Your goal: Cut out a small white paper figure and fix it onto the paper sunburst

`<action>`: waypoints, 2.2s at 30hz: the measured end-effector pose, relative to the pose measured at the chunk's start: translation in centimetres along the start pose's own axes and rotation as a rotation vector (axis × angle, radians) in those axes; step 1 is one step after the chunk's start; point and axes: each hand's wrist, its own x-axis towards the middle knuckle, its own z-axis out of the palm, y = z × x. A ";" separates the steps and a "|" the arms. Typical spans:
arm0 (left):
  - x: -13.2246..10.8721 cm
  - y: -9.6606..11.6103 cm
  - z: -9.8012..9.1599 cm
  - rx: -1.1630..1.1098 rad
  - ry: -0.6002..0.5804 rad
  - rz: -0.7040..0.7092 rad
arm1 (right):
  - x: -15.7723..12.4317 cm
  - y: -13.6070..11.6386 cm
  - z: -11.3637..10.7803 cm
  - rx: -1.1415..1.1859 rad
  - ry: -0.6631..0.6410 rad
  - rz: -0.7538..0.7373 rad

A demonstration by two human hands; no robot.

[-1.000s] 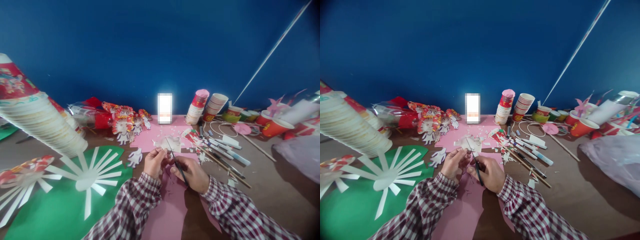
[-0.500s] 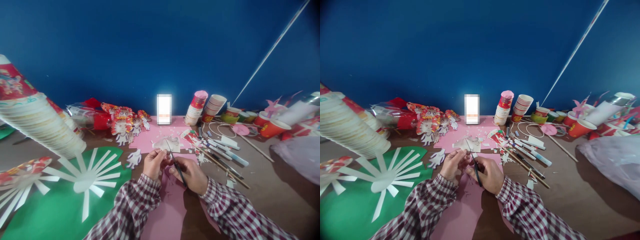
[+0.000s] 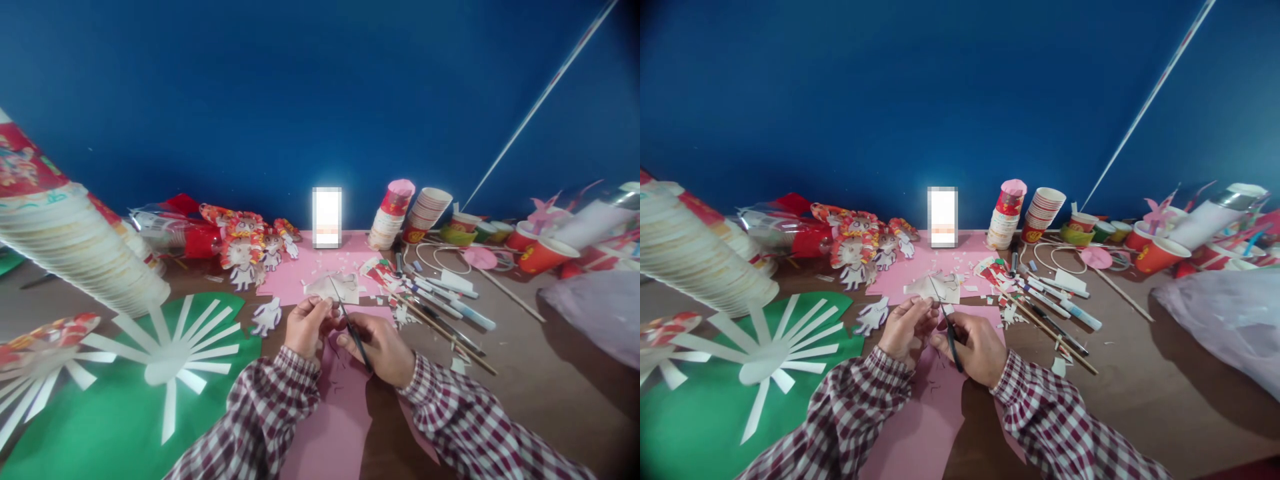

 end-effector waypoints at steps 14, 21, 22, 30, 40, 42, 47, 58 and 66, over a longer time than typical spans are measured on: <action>0.1 -0.1 -0.1 -0.017 -0.049 0.012 | 0.0 0.1 0.1 0.050 0.012 0.007; 0.1 -0.3 -0.3 0.012 -0.068 0.014 | -0.1 0.2 0.1 0.081 0.012 0.022; 0.2 -0.4 -0.3 0.018 -0.066 0.014 | -0.1 0.2 0.1 0.082 0.014 0.024; 0.3 -0.4 -0.5 0.026 -0.075 0.005 | 0.0 0.1 0.1 0.103 0.020 0.016; 0.5 -0.5 -0.6 0.082 -0.095 0.025 | -0.1 0.2 0.4 0.135 0.041 0.024; 0.6 -0.6 -0.7 0.083 -0.087 0.019 | -0.1 0.3 0.4 0.141 0.042 0.025; 0.6 -0.6 -0.6 0.073 -0.097 0.013 | -0.1 0.2 0.4 0.138 0.049 0.025; 0.2 -0.4 -0.3 0.055 -0.088 0.016 | -0.2 0.1 0.5 0.136 0.060 0.029; 0.5 -0.6 -0.5 0.109 -0.075 -0.005 | -0.2 -0.1 0.5 0.131 0.078 0.029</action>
